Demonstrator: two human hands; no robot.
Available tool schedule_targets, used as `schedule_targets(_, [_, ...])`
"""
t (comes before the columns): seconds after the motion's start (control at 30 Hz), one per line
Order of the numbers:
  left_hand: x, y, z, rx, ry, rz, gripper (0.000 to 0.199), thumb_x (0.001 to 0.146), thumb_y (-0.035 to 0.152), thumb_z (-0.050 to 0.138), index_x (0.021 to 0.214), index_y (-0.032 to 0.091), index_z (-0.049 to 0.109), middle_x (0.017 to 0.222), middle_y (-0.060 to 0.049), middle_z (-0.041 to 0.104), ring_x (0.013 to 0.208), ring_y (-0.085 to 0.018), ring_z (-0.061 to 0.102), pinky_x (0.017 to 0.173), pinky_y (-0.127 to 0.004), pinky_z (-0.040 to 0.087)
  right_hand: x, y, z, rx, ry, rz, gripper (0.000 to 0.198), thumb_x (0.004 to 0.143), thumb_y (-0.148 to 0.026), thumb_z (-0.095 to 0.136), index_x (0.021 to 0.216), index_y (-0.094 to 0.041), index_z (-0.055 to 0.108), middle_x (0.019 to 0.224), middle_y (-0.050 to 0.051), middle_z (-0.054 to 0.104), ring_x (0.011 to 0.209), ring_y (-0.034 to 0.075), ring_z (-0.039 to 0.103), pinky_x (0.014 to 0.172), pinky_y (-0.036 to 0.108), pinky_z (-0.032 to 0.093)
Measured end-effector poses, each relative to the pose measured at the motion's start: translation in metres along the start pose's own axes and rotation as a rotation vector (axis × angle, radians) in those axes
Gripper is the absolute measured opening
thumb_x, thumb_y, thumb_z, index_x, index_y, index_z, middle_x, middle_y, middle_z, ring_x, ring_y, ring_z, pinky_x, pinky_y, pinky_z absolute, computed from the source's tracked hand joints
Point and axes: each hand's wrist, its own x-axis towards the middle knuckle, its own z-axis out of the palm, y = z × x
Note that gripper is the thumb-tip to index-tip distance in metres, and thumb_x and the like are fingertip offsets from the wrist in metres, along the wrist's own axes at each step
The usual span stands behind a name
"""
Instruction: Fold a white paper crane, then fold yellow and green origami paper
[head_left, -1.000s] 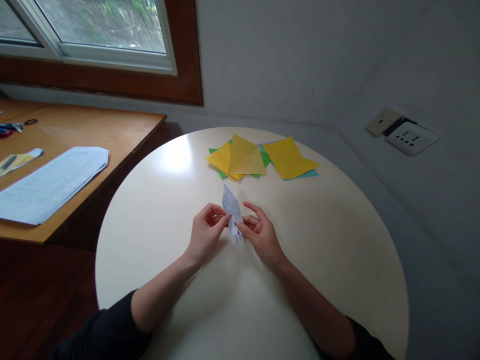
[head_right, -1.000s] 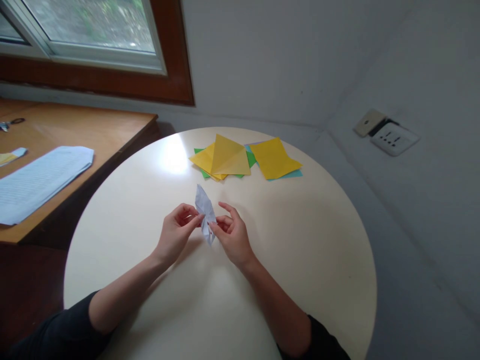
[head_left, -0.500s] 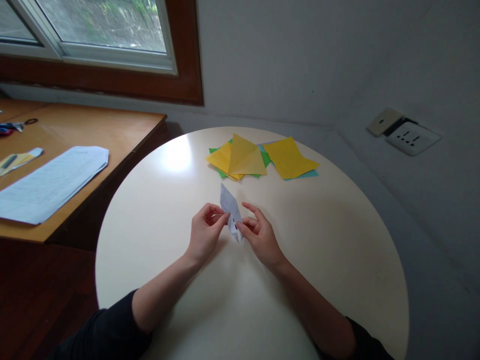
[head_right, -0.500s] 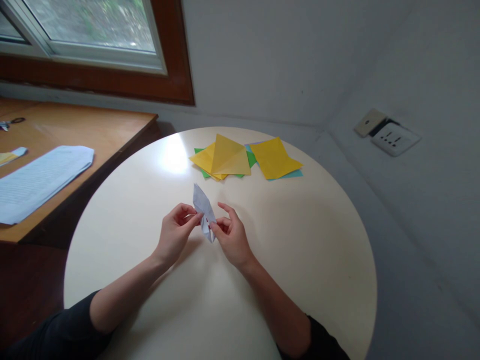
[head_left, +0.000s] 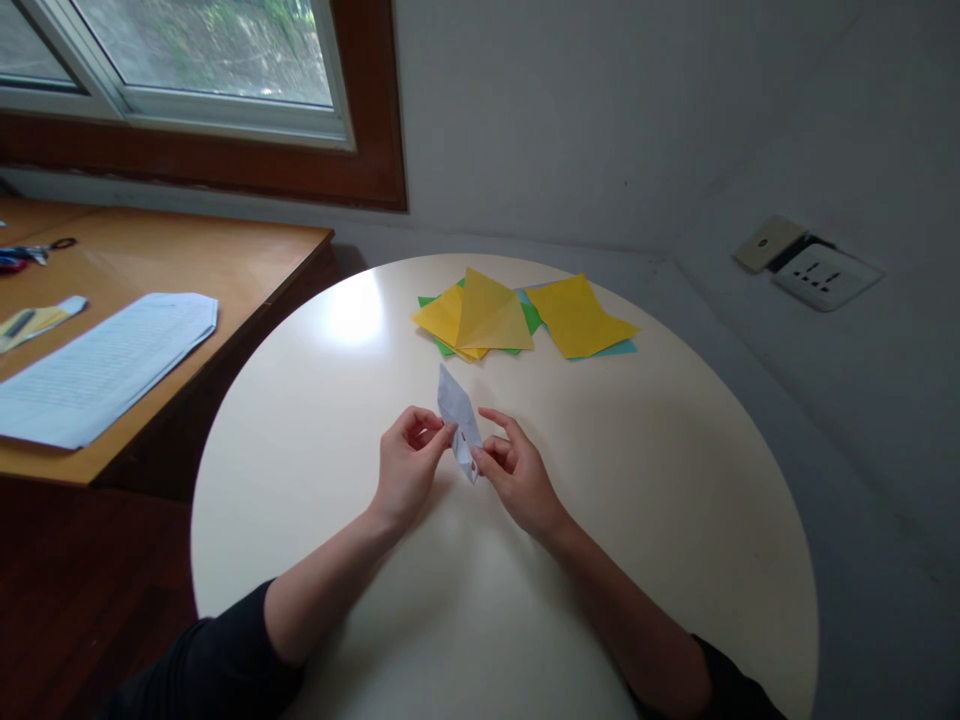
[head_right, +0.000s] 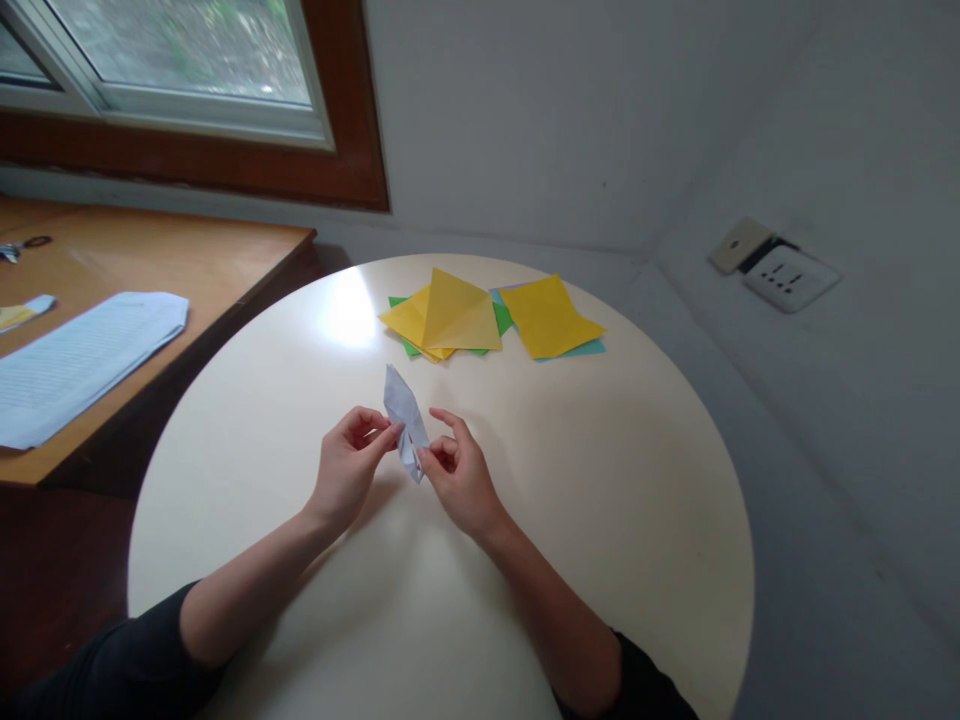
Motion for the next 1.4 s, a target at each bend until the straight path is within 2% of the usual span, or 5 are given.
schedule_targets(0.2, [0.001, 0.001, -0.001, -0.098, 0.036, -0.065, 0.026, 0.065, 0.03, 0.073, 0.066, 0.015, 0.052, 0.063, 0.005, 0.054, 0.062, -0.009, 0.057, 0.066, -0.025, 0.05, -0.003, 0.001, 0.002, -0.056, 0.018, -0.096, 0.054, 0.069, -0.025, 0.066, 0.116, -0.025, 0.04, 0.077, -0.003, 0.058, 0.071, 0.013, 0.057, 0.062, 0.026, 0.045])
schedule_targets(0.5, [0.0, 0.006, 0.002, -0.288, -0.02, -0.201, 0.035, 0.061, 0.026, 0.076, 0.078, 0.018, 0.047, 0.074, 0.002, 0.065, 0.074, -0.014, 0.065, 0.083, -0.038, 0.05, -0.002, 0.008, -0.006, -0.175, 0.214, -0.212, 0.02, 0.078, -0.032, 0.059, 0.095, -0.021, 0.057, 0.093, 0.006, 0.065, 0.089, 0.02, 0.063, 0.081, 0.037, 0.052])
schedule_targets(0.77, [0.0, 0.004, 0.002, -0.413, -0.129, -0.342, 0.027, 0.068, 0.033, 0.072, 0.081, 0.012, 0.06, 0.087, -0.008, 0.068, 0.085, -0.02, 0.065, 0.083, -0.039, 0.051, 0.0, 0.01, -0.014, -0.394, 0.292, -0.322, 0.019, 0.084, -0.03, 0.052, 0.097, -0.023, 0.063, 0.094, 0.005, 0.067, 0.08, 0.019, 0.064, 0.077, 0.037, 0.054])
schedule_targets(1.1, [0.002, 0.004, 0.001, -0.307, -0.053, -0.358, 0.026, 0.065, 0.032, 0.073, 0.078, 0.011, 0.065, 0.087, -0.008, 0.067, 0.084, -0.019, 0.064, 0.082, -0.034, 0.051, 0.005, -0.001, -0.032, -0.766, 0.276, -0.543, 0.015, 0.085, -0.024, 0.046, 0.083, -0.023, 0.061, 0.08, 0.006, 0.065, 0.075, 0.02, 0.061, 0.072, 0.034, 0.049])
schedule_targets(1.4, [0.003, 0.003, -0.001, -0.328, -0.081, -0.31, 0.022, 0.067, 0.03, 0.072, 0.073, 0.012, 0.061, 0.083, -0.004, 0.062, 0.086, -0.017, 0.061, 0.086, -0.035, 0.05, 0.005, 0.002, -0.033, -0.613, 0.317, -0.441, 0.008, 0.084, -0.026, 0.049, 0.084, -0.023, 0.057, 0.078, 0.004, 0.063, 0.072, 0.018, 0.061, 0.071, 0.033, 0.049])
